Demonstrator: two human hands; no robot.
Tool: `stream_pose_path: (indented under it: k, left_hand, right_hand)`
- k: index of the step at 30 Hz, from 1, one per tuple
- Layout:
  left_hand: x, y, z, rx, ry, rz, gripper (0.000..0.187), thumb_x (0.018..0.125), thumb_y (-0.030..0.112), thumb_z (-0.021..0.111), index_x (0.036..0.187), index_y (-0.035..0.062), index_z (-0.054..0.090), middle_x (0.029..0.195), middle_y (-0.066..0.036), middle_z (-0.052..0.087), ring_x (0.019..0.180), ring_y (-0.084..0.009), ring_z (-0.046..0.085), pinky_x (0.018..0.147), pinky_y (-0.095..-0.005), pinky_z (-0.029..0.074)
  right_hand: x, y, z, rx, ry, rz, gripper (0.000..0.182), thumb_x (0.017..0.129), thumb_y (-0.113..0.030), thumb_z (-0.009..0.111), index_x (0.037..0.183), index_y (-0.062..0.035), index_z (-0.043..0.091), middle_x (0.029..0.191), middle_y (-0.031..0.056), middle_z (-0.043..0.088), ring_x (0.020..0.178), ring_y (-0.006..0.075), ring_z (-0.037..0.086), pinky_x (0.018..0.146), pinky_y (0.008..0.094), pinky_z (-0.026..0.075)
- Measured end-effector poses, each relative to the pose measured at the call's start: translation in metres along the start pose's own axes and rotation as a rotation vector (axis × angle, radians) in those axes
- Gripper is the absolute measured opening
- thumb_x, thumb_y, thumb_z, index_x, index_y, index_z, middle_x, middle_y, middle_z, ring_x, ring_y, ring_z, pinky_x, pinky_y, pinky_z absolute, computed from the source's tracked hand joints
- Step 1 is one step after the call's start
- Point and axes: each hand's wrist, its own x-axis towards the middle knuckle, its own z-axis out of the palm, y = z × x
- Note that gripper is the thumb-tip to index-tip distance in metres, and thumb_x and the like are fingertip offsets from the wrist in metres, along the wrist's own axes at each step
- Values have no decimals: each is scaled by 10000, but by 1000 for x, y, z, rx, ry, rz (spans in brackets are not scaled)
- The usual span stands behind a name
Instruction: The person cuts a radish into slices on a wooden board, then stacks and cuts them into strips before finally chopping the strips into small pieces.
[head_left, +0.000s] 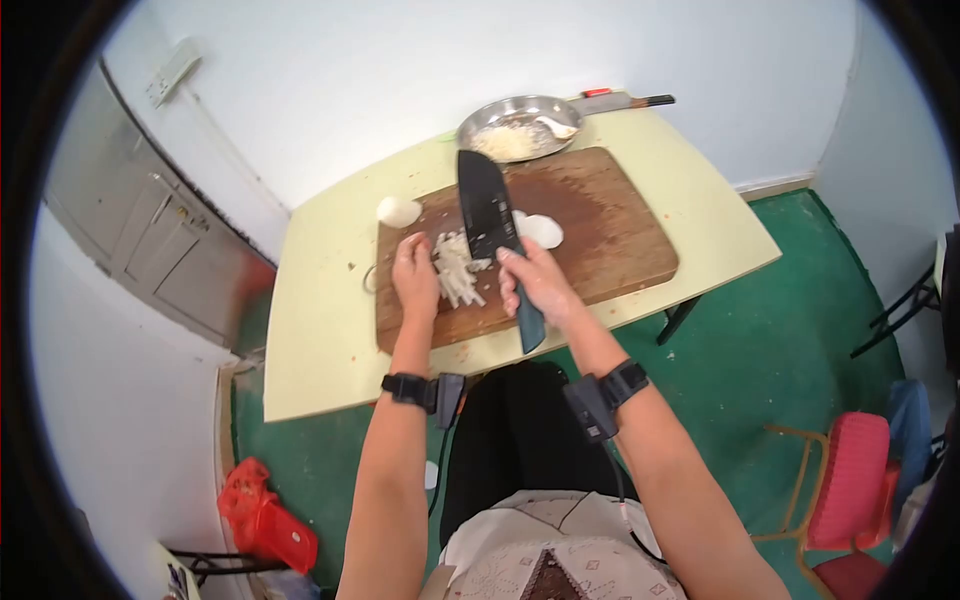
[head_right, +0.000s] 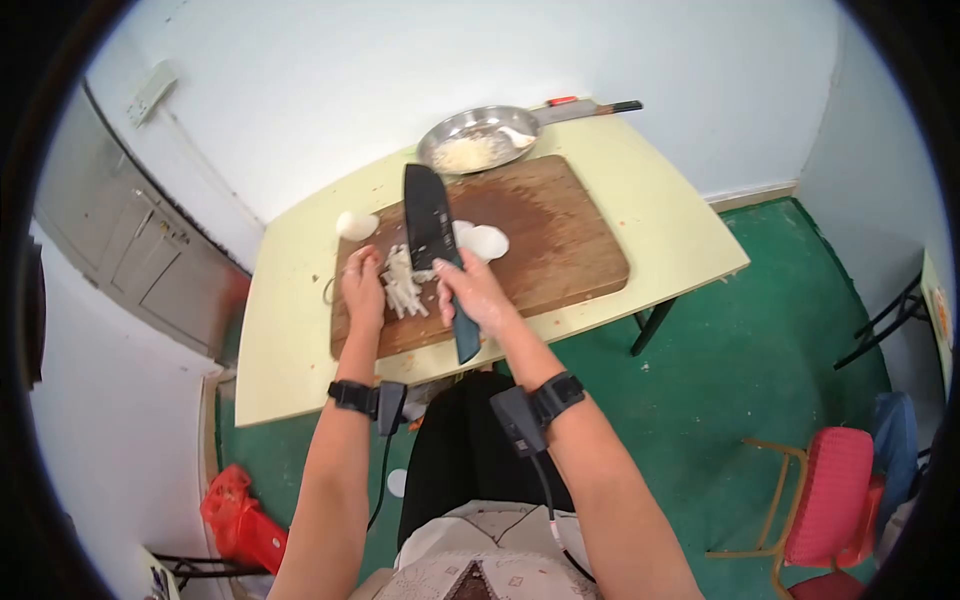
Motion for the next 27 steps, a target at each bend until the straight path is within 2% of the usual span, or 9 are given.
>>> stream_pose_path:
  k: [5,8,9,12,13,16,17,20,27]
  left_hand:
    - [-3,13,1,91,-92,-14,177,891,81,502,996,-21,602,899,-99,641,831,-142,590,754,-268,459]
    - [-4,18,-2,-112,-190,-72,164,884,78,517,990,-6,611,915,-78,637,835,-115,570,750,-252,447]
    - [-1,10,-5,-239,-281,-99,161,859,58,533,983,23,629,960,-73,629,911,-145,572,821,-273,438]
    - [15,33,-34,88,-688,306,234,822,-2,542,1043,22,615,1082,-67,580,1050,-160,522,896,-272,411]
    - [17,42,-43,262,-765,425,349,762,-25,584,1102,53,597,1199,-95,525,1144,-233,484,978,-315,386]
    - [26,55,-58,340,-937,430,421,731,-27,604,1138,79,578,1249,-98,489,1155,-272,467,1007,-352,379]
    - [27,65,-61,396,-991,355,477,705,-26,634,1160,98,564,1283,-92,456,1196,-284,423,1036,-375,356]
    - [32,70,-58,446,-1099,365,527,671,-22,674,1168,101,550,1268,-90,457,1219,-277,387,1035,-378,350]
    - [41,72,-39,648,-1169,669,525,660,26,706,1153,107,545,1201,-64,488,1184,-274,397,1028,-407,315]
  right_hand:
    - [-5,-3,3,52,42,2,145,919,-180,523,933,-82,417,603,13,459,410,118,473,378,283,438]
    - [-7,-2,3,51,68,-12,145,922,-181,521,938,-88,411,615,12,457,413,116,471,379,282,434]
    - [-7,-1,2,59,63,-11,144,926,-184,519,944,-92,409,620,10,452,416,115,469,383,283,429]
    - [-8,-2,3,91,67,-7,144,928,-186,519,945,-93,411,618,9,444,415,115,464,386,283,424]
    - [-9,-5,4,96,67,6,144,930,-188,519,951,-93,411,619,8,437,420,113,458,394,284,419]
    - [-7,-5,4,79,55,36,147,929,-189,520,956,-94,411,622,8,439,427,109,455,402,281,417]
    - [-7,-8,5,49,43,45,144,930,-190,519,955,-98,412,622,5,438,430,108,452,409,280,416]
    - [-5,-8,4,62,35,76,138,932,-191,516,956,-101,414,624,4,437,429,110,451,408,281,415]
    - [-6,-8,4,93,49,79,135,930,-191,519,973,-103,426,627,4,439,430,110,454,409,277,418]
